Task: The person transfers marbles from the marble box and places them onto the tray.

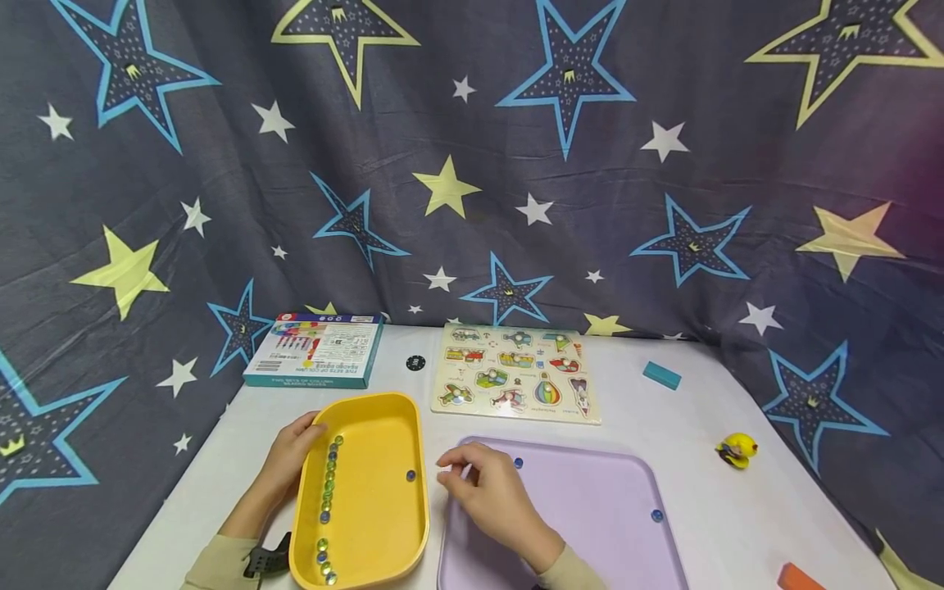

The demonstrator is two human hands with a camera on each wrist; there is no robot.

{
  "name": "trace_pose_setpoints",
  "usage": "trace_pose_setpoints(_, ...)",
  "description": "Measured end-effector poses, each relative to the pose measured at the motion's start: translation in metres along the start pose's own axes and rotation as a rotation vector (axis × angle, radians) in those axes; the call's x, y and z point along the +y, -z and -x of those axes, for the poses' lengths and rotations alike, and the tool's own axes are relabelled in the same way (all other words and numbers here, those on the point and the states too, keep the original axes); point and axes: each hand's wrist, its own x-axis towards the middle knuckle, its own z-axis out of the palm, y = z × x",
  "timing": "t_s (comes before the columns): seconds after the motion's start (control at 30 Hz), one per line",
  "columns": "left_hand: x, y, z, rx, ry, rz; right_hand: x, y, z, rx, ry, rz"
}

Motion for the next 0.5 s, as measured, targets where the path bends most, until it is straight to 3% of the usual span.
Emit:
trace_pose_setpoints(0.1, -0.001, 0.001, 0.000, 0.001, 0.003, 0.005, -0.021, -0.020, -0.005, -0.101, 0.100, -0.061)
trace_pose_setpoints(0.23, 0.000, 0.001, 0.000, -0.005, 0.006, 0.008, -0.038, -0.047, -0.011, -0.245, 0.211, -0.013)
trace_pose_setpoints(0.5, 0.000, -0.001, -0.001, 0.017, -0.002, 0.001, -0.049, -0.087, -0.020, -0.566, 0.223, 0.168)
